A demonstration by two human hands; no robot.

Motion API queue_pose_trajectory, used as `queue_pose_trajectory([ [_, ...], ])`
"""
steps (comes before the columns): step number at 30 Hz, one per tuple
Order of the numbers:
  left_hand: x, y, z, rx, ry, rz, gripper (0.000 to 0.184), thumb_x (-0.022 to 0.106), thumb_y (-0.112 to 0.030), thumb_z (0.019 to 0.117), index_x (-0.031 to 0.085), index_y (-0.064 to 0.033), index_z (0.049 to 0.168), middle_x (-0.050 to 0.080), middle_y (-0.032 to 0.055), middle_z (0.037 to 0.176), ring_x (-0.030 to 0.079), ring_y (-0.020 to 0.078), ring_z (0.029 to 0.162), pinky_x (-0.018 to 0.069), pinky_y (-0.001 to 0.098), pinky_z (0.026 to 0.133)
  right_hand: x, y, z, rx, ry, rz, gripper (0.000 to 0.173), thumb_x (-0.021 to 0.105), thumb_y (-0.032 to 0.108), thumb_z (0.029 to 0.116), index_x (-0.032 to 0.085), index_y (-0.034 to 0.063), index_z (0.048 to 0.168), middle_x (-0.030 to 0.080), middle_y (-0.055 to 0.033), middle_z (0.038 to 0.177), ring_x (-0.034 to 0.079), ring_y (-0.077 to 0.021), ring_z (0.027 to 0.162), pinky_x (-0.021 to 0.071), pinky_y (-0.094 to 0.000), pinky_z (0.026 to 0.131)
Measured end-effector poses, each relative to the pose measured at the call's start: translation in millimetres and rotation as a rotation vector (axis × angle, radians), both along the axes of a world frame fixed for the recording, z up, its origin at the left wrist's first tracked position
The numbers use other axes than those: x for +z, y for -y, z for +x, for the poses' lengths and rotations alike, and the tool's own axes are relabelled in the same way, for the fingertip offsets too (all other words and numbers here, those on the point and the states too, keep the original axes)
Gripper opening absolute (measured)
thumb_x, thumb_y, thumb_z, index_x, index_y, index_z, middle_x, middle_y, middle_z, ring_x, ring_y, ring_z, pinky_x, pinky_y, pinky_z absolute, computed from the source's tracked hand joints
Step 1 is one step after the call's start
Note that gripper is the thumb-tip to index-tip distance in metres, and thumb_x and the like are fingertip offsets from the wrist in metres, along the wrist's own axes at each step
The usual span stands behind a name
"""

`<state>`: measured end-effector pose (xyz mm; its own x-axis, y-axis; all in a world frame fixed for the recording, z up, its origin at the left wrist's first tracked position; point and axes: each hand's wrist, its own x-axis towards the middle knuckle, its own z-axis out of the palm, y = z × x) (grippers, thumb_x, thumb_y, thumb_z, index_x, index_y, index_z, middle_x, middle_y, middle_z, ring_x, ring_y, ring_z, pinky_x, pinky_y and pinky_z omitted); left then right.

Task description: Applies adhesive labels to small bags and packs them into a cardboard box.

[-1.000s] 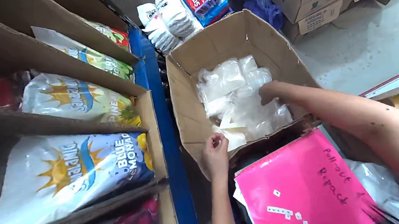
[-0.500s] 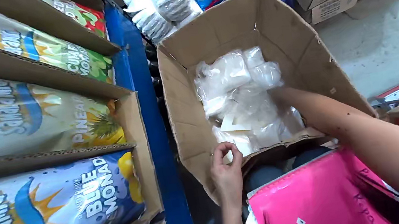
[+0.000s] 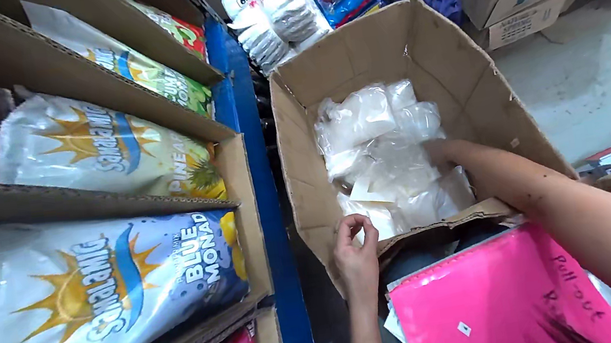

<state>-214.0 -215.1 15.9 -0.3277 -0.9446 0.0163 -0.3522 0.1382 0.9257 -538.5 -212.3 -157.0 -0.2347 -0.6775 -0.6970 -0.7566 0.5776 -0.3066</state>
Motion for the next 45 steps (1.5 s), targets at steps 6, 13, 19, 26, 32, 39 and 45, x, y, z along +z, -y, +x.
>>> queue_pose_trajectory([
  [6,-5,1,-6,0.006,0.009,-0.029,0.017,0.061,-0.007,0.0895,0.067,0.0064,0.097,0.067,0.0091,0.094,0.063,0.0048,0.093,0.0507,0.019,0.086,26,19,15,0.239,-0.059,0.157,0.039,0.055,0.013,0.1049,0.055,-0.0095,0.137,0.053,-0.0355,0.141,0.048,-0.0522,0.135,0.0356,-0.0707,0.108],
  [13,-3,0,-1,-0.011,0.021,-0.054,0.017,0.061,-0.006,0.091,0.067,0.008,0.099,0.067,0.0124,0.097,0.064,0.0098,0.095,0.0516,0.0232,0.086,90,17,19,0.406,-0.036,0.152,0.034,0.061,0.013,0.1021,0.062,-0.0103,0.127,0.06,-0.0331,0.131,0.054,-0.0505,0.128,0.0385,-0.0693,0.103],
  [19,1,-3,1,-0.013,0.046,-0.053,0.018,0.062,-0.006,0.0934,0.067,0.0093,0.103,0.067,0.018,0.102,0.064,0.0172,0.098,0.0526,0.0298,0.088,188,-13,18,0.345,-0.135,-0.082,0.027,0.058,0.018,0.1037,0.069,-0.0003,0.12,0.068,-0.0268,0.119,0.061,-0.0486,0.117,0.0435,-0.0711,0.095],
  [26,21,-15,10,-0.012,0.007,-0.108,0.019,0.063,-0.008,0.0942,0.067,0.0078,0.103,0.068,0.0147,0.1,0.065,0.013,0.092,0.0536,0.0284,0.083,280,-99,23,-0.136,0.25,-0.792,0.024,0.053,0.02,0.1069,0.062,-0.0012,0.102,0.059,-0.0123,0.081,0.059,-0.0229,0.072,0.0503,-0.045,0.071],
  [32,78,-60,17,-0.096,-0.168,-0.167,0.017,0.06,-0.007,0.0937,0.065,0.0074,0.101,0.065,0.0055,0.097,0.062,-0.0016,0.087,0.0527,0.0146,0.077,324,-163,103,-0.827,0.935,-1.309,0.018,0.042,0.016,0.1082,0.055,0.0173,0.096,0.059,0.0073,0.078,0.057,0.0007,0.067,0.0515,-0.0176,0.063],
  [39,104,-111,11,-0.31,-0.21,-0.191,0.016,0.064,-0.009,0.0923,0.067,0.0059,0.098,0.066,0.0058,0.101,0.064,-0.0016,0.088,0.0548,0.0142,0.079,255,-245,188,-1.394,0.934,-1.528,0.018,0.032,0.011,0.1074,0.049,0.0125,0.102,0.066,0.0057,0.085,0.067,-0.004,0.08,0.0588,-0.0242,0.076],
  [45,104,-128,-17,-0.49,-0.066,-0.272,0.016,0.064,-0.007,0.0908,0.069,0.007,0.097,0.068,0.0138,0.1,0.066,0.0078,0.089,0.0556,0.02,0.081,230,-277,214,-1.515,1.038,-1.433,0.016,0.033,0.01,0.1079,0.049,0.0118,0.105,0.068,0.0035,0.089,0.069,-0.0059,0.084,0.0599,-0.0257,0.079],
])
